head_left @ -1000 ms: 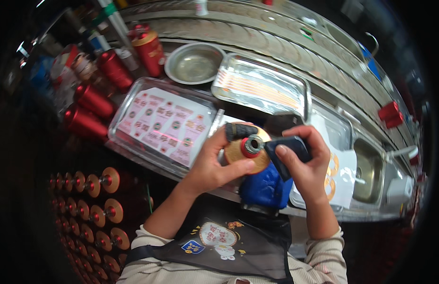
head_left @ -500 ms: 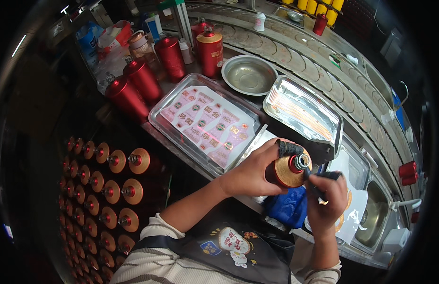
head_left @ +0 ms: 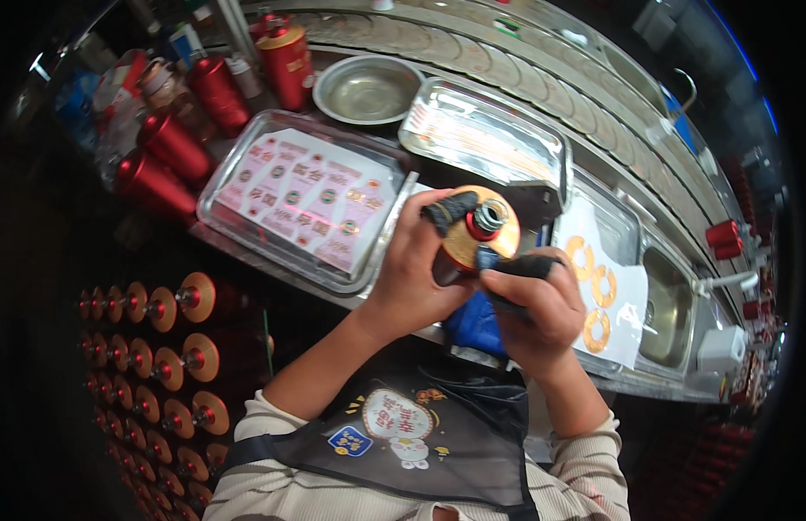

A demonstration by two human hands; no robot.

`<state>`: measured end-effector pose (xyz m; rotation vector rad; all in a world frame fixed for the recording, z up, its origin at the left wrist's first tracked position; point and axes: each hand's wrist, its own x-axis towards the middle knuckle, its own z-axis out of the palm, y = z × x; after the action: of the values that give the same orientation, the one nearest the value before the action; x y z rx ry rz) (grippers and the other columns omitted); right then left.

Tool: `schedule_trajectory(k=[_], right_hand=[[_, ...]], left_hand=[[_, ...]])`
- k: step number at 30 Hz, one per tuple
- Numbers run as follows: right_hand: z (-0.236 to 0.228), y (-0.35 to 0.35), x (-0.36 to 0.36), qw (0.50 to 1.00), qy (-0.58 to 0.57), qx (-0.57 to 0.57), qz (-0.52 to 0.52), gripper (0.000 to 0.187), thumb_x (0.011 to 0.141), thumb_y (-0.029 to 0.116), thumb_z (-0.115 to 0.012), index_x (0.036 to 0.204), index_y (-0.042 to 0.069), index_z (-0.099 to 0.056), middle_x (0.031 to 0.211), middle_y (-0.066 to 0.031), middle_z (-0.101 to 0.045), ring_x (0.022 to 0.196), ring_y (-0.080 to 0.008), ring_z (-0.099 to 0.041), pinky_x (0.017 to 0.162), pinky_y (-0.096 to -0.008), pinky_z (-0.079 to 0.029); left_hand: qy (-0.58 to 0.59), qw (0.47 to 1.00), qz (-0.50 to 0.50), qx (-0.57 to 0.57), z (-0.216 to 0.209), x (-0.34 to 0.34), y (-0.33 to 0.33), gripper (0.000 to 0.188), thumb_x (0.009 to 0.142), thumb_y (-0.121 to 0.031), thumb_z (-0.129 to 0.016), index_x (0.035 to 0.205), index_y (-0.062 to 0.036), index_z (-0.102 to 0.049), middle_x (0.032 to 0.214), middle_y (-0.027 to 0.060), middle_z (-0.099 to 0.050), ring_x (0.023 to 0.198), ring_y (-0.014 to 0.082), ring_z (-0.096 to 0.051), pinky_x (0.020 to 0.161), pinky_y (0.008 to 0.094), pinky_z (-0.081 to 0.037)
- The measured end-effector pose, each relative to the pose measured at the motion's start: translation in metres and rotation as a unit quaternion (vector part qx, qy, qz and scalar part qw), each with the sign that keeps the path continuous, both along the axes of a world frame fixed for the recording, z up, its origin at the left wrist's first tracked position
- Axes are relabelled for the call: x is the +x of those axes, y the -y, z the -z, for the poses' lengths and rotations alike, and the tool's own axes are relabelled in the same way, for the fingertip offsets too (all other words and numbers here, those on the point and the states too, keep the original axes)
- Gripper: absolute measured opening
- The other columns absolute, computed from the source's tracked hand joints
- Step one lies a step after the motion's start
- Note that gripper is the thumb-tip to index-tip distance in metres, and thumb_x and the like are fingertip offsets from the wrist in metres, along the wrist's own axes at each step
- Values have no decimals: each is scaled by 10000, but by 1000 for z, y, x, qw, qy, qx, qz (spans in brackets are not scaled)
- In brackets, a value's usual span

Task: The person applies gold circular labels to the necks of red cylindrical bottles. They pick up each label, align it around the bottle neck, and smooth it into place. The person also wipes the bottle surface with a blue cloth before labeling.

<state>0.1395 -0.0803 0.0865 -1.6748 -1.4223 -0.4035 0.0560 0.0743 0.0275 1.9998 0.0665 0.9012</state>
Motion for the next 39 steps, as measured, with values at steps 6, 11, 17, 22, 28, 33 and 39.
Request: schedule_trajectory(k=[6, 11, 17, 22, 28, 33, 39], right_hand=[[1, 4, 7, 999, -27, 2, 21, 360, 648, -129, -724, 965, 42, -737, 797, -82, -617, 739, -280, -612, 689, -355, -514], [-6, -2, 1, 1000, -15, 14, 7, 385, 612, -123, -709, 959, 41, -742, 802, -82, -619, 756, -288, -623, 687, -365, -514], [-8, 0, -3, 998, -51, -3, -21, 333, 639, -110, -756, 931, 47, -728, 815, -94, -649, 749, -272, -633, 714, -366, -515], [-3, 1, 12, 999, -36, 1, 24, 310, 658, -90, -796, 930, 39, -726, 802, -88, -657, 741, -258, -625, 706, -344, -498], [-5, -2, 4, 999, -50, -5, 10, 316, 656, -83, -803, 937, 41, -727, 819, -92, -659, 773, -265, -627, 712, -346, -500], [-3, -3, -1, 998, -47, -11, 33, 322, 652, -90, -807, 939, 30, -725, 859, -98, -656, 776, -257, -631, 717, -337, -497], [0, 1, 1, 996, -70, -12, 47, 315, 674, -99, -802, 953, 24, -724, 854, -99, -658, 778, -241, -626, 709, -317, -492]], left_hand=[[17, 995, -97, 25, 6, 4, 15, 794, 605, -175, -891, 1298, -68, -519, 1262, 164, -486, 1152, 370, -518, 967, 446, -454], [30, 986, -158, 53, 14, 7, 23, 757, 662, -328, -874, 1281, -75, -518, 1209, 168, -460, 1099, 363, -504, 918, 451, -441], [47, 993, -108, 23, 13, 8, 11, 1030, 628, -388, -914, 1425, -54, -353, 1340, 229, -385, 1250, 430, -423, 1067, 497, -361], [-242, 926, 186, -221, -11, 7, -32, 1076, 623, -310, -927, 1431, 18, -298, 1414, 271, -402, 1371, 431, -373, 1122, 480, -337], [-77, 995, -35, -55, 19, 3, 9, 1016, 657, -328, -907, 1416, 1, -316, 1322, 231, -483, 1204, 395, -529, 1012, 455, -443], [-105, 982, 66, -139, 22, 9, 1, 1083, 641, -364, -924, 1425, 14, -279, 1328, 226, -482, 1195, 406, -540, 1007, 469, -442], [-25, 990, 51, -126, 20, 6, 0, 1170, 611, -283, -946, 1492, -6, -227, 1387, 218, -447, 1246, 391, -500, 1041, 458, -427]])
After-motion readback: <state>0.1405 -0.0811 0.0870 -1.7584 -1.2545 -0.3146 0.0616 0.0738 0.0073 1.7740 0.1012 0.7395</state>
